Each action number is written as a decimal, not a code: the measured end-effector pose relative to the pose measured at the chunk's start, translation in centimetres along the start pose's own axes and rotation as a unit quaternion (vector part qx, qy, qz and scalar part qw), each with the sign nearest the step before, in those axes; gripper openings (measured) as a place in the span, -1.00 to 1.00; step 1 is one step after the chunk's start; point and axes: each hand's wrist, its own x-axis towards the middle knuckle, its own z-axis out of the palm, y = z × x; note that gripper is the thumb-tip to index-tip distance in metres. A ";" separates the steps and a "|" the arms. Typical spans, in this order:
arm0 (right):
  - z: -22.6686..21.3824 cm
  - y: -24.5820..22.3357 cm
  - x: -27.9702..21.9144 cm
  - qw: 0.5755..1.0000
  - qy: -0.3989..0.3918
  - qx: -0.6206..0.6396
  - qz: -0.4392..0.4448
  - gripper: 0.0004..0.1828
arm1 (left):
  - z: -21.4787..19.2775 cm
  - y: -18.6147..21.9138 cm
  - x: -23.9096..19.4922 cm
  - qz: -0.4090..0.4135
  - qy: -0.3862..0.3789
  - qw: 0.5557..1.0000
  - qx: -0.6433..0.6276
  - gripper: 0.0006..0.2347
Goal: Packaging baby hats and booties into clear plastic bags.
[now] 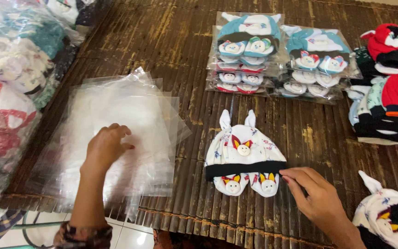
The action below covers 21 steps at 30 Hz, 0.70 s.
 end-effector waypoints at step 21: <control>6.2 -5.4 8.0 0.861 -0.170 0.455 0.149 -0.62 | 5.1 12.3 -2.5 0.342 0.241 0.878 -0.231 -0.89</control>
